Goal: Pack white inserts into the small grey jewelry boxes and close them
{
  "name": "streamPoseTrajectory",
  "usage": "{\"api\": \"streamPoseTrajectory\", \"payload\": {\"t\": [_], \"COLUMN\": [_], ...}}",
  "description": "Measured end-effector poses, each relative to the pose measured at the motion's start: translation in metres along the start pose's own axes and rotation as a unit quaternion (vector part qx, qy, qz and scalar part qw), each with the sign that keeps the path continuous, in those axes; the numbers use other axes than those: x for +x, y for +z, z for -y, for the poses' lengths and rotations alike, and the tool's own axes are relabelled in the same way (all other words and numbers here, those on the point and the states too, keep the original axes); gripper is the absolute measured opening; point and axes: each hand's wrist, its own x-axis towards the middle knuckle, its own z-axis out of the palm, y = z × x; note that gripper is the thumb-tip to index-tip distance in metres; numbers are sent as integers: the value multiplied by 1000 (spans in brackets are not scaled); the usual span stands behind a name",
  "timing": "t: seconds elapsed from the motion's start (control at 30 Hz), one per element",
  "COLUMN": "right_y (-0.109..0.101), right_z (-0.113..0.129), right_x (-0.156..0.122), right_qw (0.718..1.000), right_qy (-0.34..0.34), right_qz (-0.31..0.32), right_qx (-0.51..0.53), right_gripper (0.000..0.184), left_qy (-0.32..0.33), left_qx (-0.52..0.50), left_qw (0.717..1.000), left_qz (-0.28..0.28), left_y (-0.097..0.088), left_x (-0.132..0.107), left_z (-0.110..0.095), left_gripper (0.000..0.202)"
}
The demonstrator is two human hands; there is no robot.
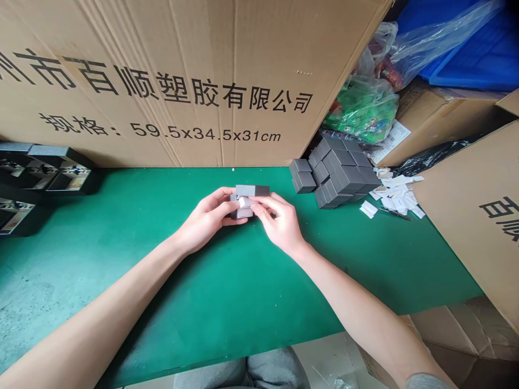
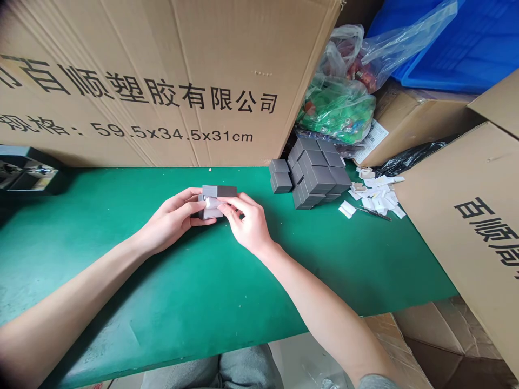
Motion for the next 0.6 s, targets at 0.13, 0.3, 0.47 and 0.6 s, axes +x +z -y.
{"api": "streamPoseTrajectory", "payload": {"t": [0.13,0.3,0.47,0.6], "right_y": [1,1,0,2], "right_z": [-1,-1,2,6], "right_x": [-2,-3,-2,-3], "right_qw": [1000,1000,1000,1000], "right_qy": [8,16,22,21], "right_qz": [6,3,-9,6], "right_qx": [23,23,-9,-1], "right_gripper": [27,26,27,30], "left_qy": [2,3,6,10], "left_qx": [9,14,20,19], "left_qw": [1000,1000,999,999], "left_qz": [-2,6,26,26], "left_y": [1,1,-1,-2], "left_x": [-1,-1,-1,0], "left_z": [0,0,1,3], "left_gripper": [25,26,33,32]}}
